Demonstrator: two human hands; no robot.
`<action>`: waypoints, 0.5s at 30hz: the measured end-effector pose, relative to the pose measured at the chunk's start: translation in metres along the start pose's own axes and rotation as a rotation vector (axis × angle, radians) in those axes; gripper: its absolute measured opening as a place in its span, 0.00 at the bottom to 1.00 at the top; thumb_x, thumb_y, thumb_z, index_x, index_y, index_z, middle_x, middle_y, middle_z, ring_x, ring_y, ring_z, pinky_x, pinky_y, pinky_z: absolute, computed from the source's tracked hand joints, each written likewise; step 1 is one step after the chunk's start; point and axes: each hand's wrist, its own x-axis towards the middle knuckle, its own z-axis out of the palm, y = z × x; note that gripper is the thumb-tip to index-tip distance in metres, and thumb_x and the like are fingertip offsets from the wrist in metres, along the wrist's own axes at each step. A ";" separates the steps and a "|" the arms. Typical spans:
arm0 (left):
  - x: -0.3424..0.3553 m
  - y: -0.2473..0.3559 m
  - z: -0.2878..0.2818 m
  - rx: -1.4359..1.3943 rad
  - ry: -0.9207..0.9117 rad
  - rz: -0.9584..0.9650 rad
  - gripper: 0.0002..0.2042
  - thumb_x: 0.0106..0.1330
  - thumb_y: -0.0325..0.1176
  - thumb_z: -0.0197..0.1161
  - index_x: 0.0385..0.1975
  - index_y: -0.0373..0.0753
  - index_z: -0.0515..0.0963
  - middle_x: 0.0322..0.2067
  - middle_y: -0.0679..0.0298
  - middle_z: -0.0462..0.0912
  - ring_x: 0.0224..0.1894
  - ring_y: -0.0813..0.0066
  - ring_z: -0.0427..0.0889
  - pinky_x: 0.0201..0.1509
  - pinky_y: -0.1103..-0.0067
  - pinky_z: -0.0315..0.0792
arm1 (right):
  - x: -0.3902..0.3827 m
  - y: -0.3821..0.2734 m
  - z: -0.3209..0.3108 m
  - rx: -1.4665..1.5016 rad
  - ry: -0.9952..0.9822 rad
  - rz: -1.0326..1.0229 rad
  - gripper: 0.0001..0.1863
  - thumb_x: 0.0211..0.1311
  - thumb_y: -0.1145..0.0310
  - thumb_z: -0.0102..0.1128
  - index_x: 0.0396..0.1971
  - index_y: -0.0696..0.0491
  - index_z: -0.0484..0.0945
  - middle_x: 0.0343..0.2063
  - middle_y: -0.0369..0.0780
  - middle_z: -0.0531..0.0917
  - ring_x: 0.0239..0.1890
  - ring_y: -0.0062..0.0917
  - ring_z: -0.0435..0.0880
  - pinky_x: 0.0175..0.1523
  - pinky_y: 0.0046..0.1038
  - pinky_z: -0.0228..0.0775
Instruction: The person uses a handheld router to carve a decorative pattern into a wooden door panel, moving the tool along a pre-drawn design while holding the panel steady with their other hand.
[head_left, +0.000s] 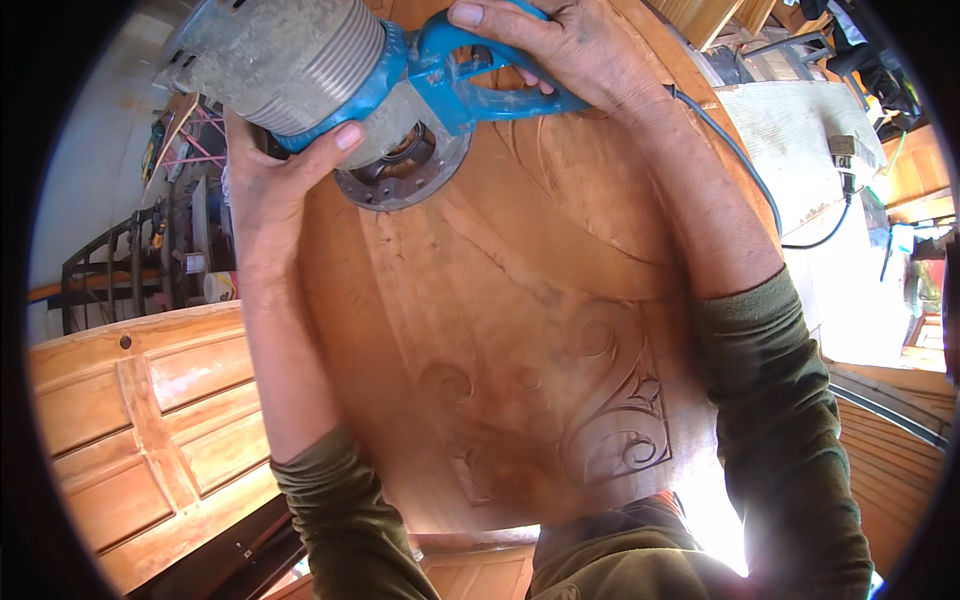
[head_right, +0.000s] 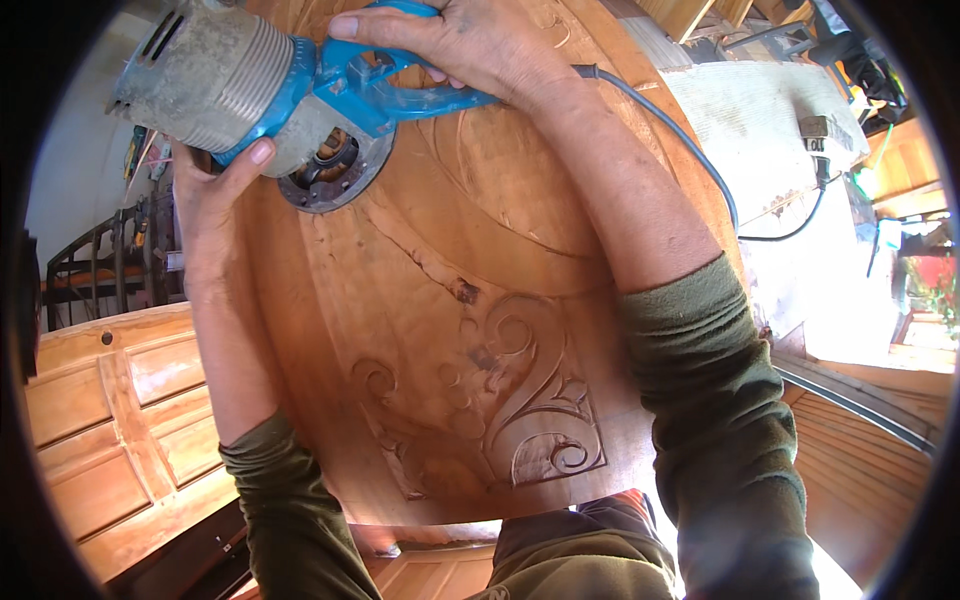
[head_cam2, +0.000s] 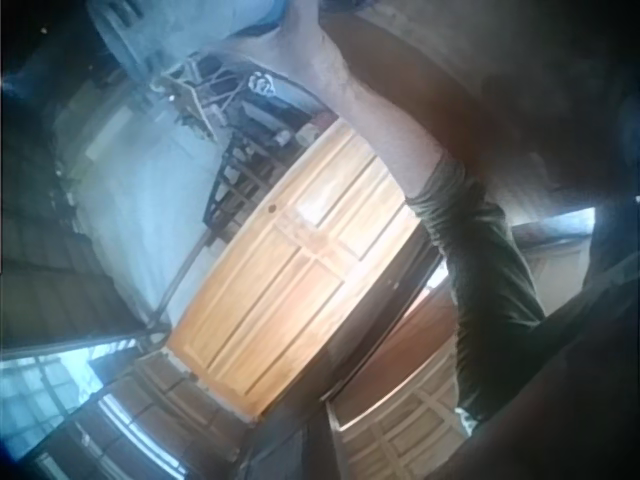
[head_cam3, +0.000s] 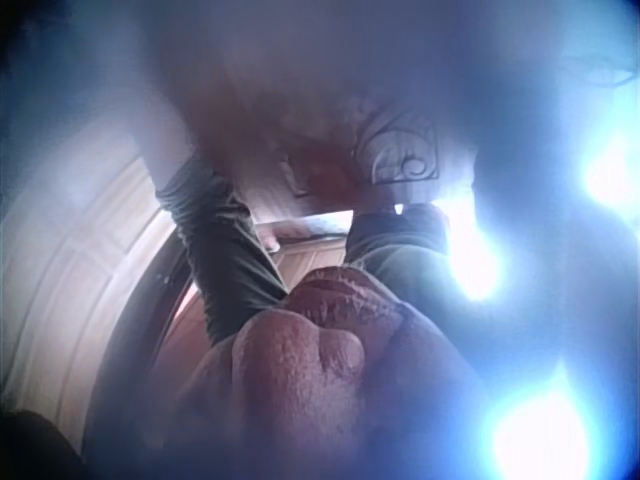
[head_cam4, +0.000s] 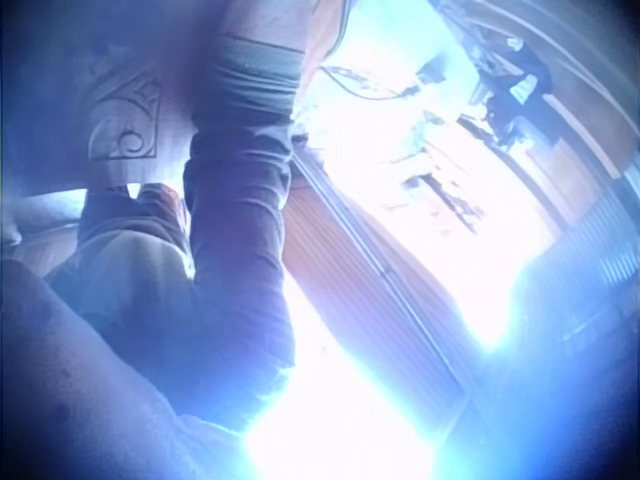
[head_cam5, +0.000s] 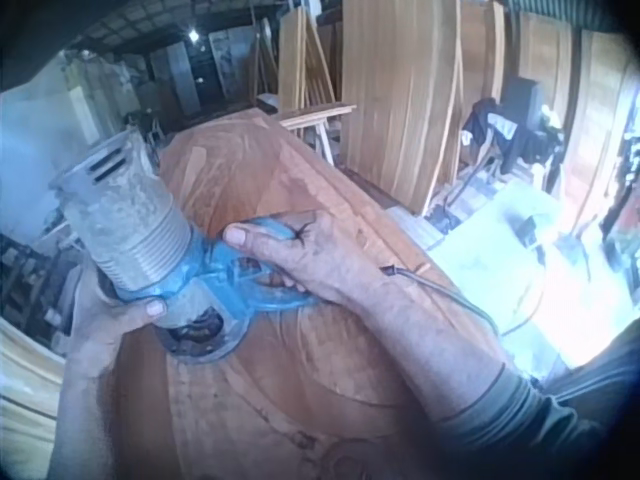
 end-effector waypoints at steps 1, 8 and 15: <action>-0.001 -0.001 0.008 0.004 -0.003 0.001 0.52 0.47 0.34 0.86 0.71 0.33 0.58 0.62 0.53 0.71 0.64 0.65 0.73 0.72 0.69 0.65 | 0.000 0.000 0.001 0.004 0.002 -0.002 0.26 0.64 0.43 0.71 0.38 0.55 0.89 0.21 0.31 0.81 0.21 0.13 0.73 0.27 0.19 0.65; -0.014 -0.005 0.004 0.238 0.379 0.088 0.54 0.61 0.60 0.73 0.78 0.38 0.47 0.70 0.46 0.56 0.73 0.59 0.59 0.75 0.60 0.60 | -0.004 -0.003 -0.007 -0.026 0.018 -0.024 0.26 0.64 0.42 0.70 0.38 0.54 0.89 0.19 0.30 0.79 0.20 0.13 0.72 0.26 0.18 0.63; -0.026 0.009 -0.014 0.105 0.330 0.082 0.39 0.79 0.63 0.39 0.73 0.30 0.60 0.74 0.47 0.60 0.75 0.59 0.61 0.80 0.61 0.47 | 0.001 0.004 0.001 -0.003 0.019 -0.001 0.26 0.66 0.42 0.69 0.39 0.54 0.89 0.18 0.30 0.77 0.19 0.12 0.71 0.26 0.17 0.63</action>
